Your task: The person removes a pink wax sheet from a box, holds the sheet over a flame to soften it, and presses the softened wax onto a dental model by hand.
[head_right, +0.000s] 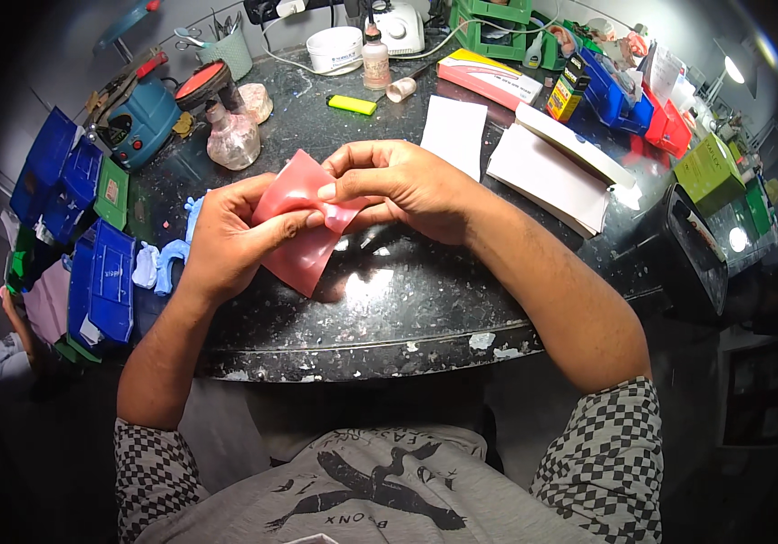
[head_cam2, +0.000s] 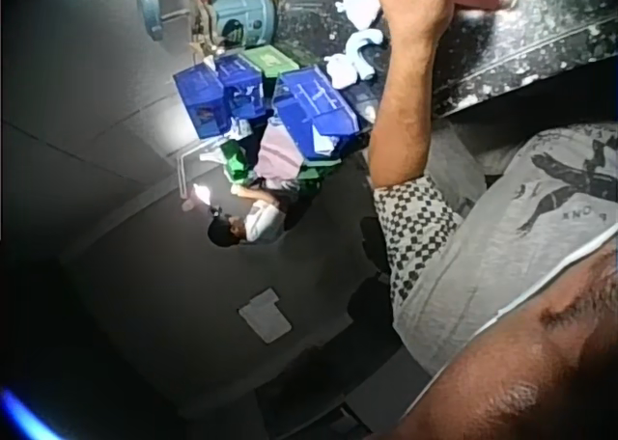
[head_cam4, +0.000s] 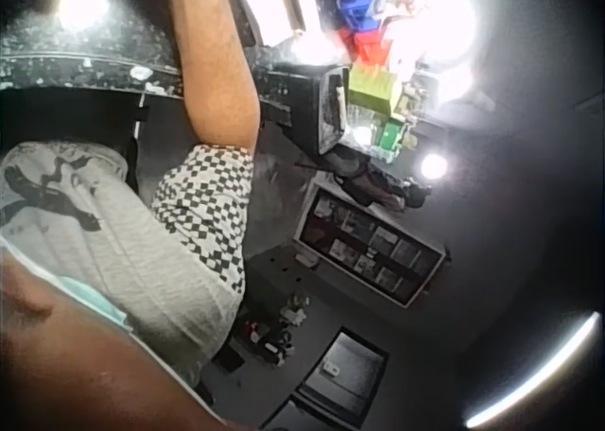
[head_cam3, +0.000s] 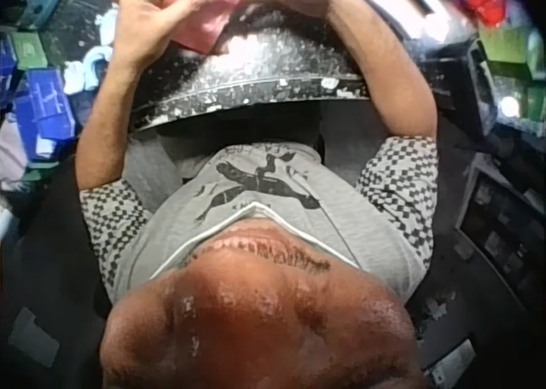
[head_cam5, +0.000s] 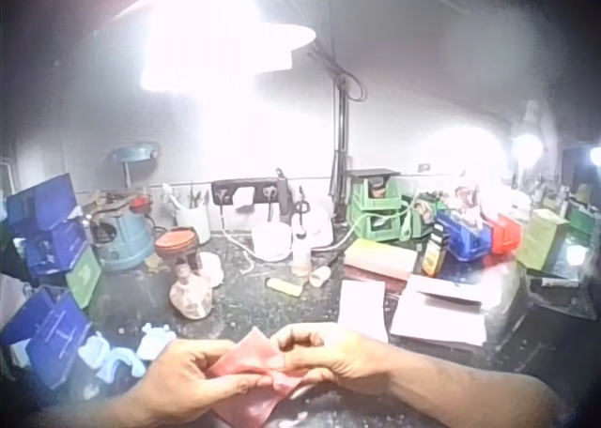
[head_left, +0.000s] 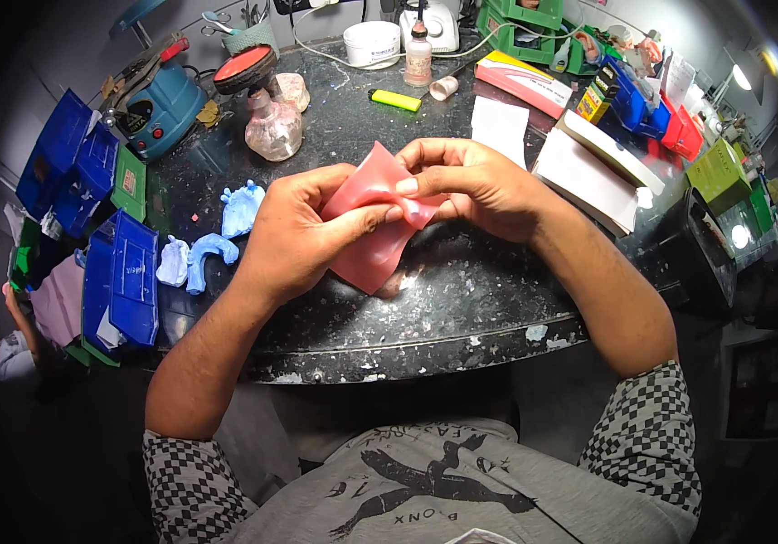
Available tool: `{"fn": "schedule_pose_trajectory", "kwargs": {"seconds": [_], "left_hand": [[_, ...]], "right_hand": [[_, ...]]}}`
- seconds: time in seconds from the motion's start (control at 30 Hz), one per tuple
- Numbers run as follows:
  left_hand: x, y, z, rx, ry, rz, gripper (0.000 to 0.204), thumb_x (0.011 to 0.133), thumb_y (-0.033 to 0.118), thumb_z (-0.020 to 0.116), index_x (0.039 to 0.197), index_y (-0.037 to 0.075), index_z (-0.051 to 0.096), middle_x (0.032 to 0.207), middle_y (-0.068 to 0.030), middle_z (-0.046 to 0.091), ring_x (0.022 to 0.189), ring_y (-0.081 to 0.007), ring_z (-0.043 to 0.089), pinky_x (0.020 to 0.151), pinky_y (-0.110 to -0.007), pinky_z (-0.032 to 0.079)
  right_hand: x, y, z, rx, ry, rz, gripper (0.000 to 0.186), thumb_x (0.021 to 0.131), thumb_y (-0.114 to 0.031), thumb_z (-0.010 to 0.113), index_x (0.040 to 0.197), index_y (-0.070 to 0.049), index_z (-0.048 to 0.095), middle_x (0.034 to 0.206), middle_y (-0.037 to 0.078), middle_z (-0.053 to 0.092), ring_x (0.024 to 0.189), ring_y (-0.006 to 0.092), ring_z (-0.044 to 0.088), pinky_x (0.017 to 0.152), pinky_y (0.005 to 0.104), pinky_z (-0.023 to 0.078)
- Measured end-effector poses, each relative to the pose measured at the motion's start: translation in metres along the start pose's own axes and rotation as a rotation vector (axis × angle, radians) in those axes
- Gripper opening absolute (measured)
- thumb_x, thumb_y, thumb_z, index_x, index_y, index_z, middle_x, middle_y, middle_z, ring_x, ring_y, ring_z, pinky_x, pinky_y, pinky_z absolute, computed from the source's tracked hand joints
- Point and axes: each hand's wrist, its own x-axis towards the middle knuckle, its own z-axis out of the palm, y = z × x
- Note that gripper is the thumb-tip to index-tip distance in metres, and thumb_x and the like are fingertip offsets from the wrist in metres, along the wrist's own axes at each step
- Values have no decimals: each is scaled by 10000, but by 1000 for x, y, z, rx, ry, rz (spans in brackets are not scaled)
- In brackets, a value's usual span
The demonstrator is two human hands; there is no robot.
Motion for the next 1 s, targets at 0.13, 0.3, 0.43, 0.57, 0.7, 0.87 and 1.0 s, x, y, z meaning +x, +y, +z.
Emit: {"fn": "schedule_pose_trajectory", "kwargs": {"seconds": [0.13,0.3,0.43,0.57,0.7,0.87,1.0], "left_hand": [[1,-4,-1,52,-18,42,232,869,93,777,1070,-7,715,943,-34,738,846,-67,665,765,-221,526],[7,-10,3,-11,71,-10,216,888,168,770,1020,4,722,908,-34,730,796,-66,647,726,-234,515],[13,-19,4,-119,210,34,191,917,161,745,1035,16,704,935,-41,726,831,-69,650,741,-239,519],[15,-21,5,-231,228,3,205,942,157,719,1078,9,679,966,-45,720,847,-67,654,757,-236,526],[17,-20,4,-395,174,-92,240,945,186,720,1104,12,672,986,-51,719,847,-76,664,762,-238,532],[17,-23,6,-463,150,-93,290,949,221,717,1134,6,660,1009,-56,719,862,-88,673,774,-244,541],[18,-21,4,-543,97,-87,307,953,224,712,1155,0,654,1017,-59,719,880,-91,675,789,-245,543]], "right_hand": [[2,2,-4,22,-24,22,183,916,-125,710,1064,-48,634,1021,63,707,936,134,713,896,274,582],[6,5,-3,-12,76,-26,275,971,-206,658,1160,-6,633,1013,82,706,926,147,706,862,303,598],[7,-2,2,-6,226,-7,333,968,-284,676,1138,1,647,958,80,701,886,145,710,834,297,603],[12,12,6,-149,245,-102,329,933,-292,734,1046,13,693,898,53,699,795,109,696,785,234,592],[14,14,8,-383,318,-260,288,952,-222,714,1130,4,703,990,49,713,868,85,679,794,230,580],[14,18,10,-292,273,-292,298,945,-224,721,1140,-1,698,1066,57,710,950,106,675,837,253,577],[16,21,11,-144,244,-352,214,931,-142,730,1079,9,695,1028,56,702,905,109,681,800,260,597]]}}
